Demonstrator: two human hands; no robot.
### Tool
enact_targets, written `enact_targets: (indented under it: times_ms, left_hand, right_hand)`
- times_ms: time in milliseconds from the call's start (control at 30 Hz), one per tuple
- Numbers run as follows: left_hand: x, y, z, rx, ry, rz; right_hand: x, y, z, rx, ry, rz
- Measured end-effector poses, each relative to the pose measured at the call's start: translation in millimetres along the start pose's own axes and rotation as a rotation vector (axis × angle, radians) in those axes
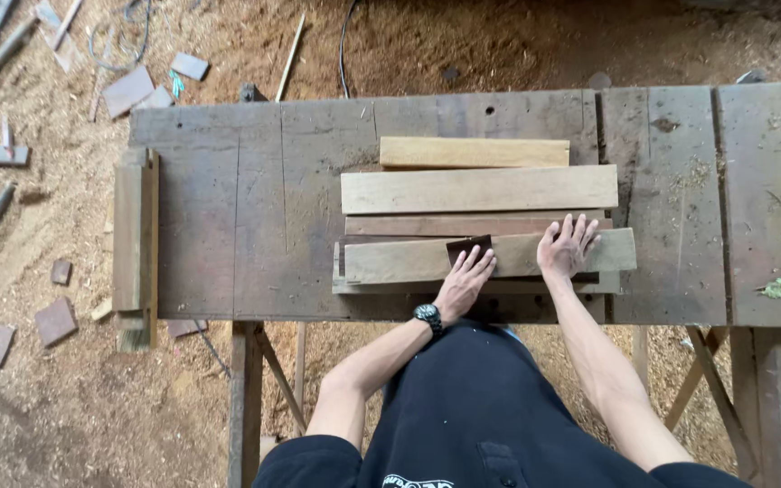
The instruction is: The person sands wooden planks on a workbench by hand with sandpaper, moving the paper across the surface of different boards one at a time.
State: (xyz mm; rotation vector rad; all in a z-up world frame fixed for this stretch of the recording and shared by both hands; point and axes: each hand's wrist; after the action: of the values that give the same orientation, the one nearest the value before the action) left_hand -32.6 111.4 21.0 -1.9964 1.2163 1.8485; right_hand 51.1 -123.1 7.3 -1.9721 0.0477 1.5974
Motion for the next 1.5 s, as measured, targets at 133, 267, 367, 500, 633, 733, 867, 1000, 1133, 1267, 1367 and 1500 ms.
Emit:
enact_targets:
  times_ms: [133,267,367,500,633,733,867,1000,1133,1267,1367,1500]
  left_hand:
    - [-5.3,-22.6,5.1,-0.015,0.061,0.199]
    - [-9.4,-28.1,20.1,-0.028,0.074,0.259]
    - [-3.3,-25.2,23.3,-0.034,0.125,0.234]
    - [16.1,-13.2,-8.4,-0.104,0.135,0.190]
    - [41.1,15.3,-55.4,-0.079,0.145,0.191]
    - [43.2,16.4,-58.4,-0.067,0.140,0.157]
    - [18.5,-11.0,-5.2,-0.168,0.156,0.009]
    - [-6.6,-25.4,38.7,-0.343,0.200,-0.087]
    - [2.0,-1.1,9.3,-0.446,0.310,-0.144]
    - [36.5,40.8,-57.0,-0.406,0.285,-0.043]
    - [48.7,49.5,-74.1,-0.349,0.284,0.011]
    - [27.7,30.5,-24.9,-0.438,0.258,-0.119]
  right_hand:
    - [-0.9,-2.4,-5.4,-0.034,0.026,-0.032]
    - [-3.5,-6.9,-4.4,-0.035,0.026,-0.039]
    - [-3.6,-3.6,-4.5,-0.036,0.019,-0.026]
    - [1.4,0.2,-6.6,-0.051,0.019,-0.011]
    - [3.3,2.8,-5.9,-0.051,0.020,-0.015]
    - [3.4,5.0,-6.5,-0.061,0.028,-0.031]
    - [10.5,8.5,-4.5,-0.059,0.027,-0.033]
    - [15.1,16.4,-4.3,-0.058,0.009,-0.032]
    - [16.3,15.7,-3.9,-0.089,-0.015,-0.031]
    - [16.3,19.0,-3.6,-0.110,-0.064,-0.052]
    - [19.1,21.1,-5.4,-0.103,-0.118,-0.084]
    - [20.6,23.1,-5.6,-0.109,-0.181,-0.114]
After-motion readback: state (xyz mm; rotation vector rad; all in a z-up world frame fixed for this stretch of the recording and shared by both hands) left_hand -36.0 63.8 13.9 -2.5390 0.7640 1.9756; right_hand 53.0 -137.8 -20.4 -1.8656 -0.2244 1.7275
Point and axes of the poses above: each hand's wrist, its own z-axis away from the middle knuckle, its own x-axis out of the palm, y = z × x, and after that the axes turned 6 degrees about x, right-handed
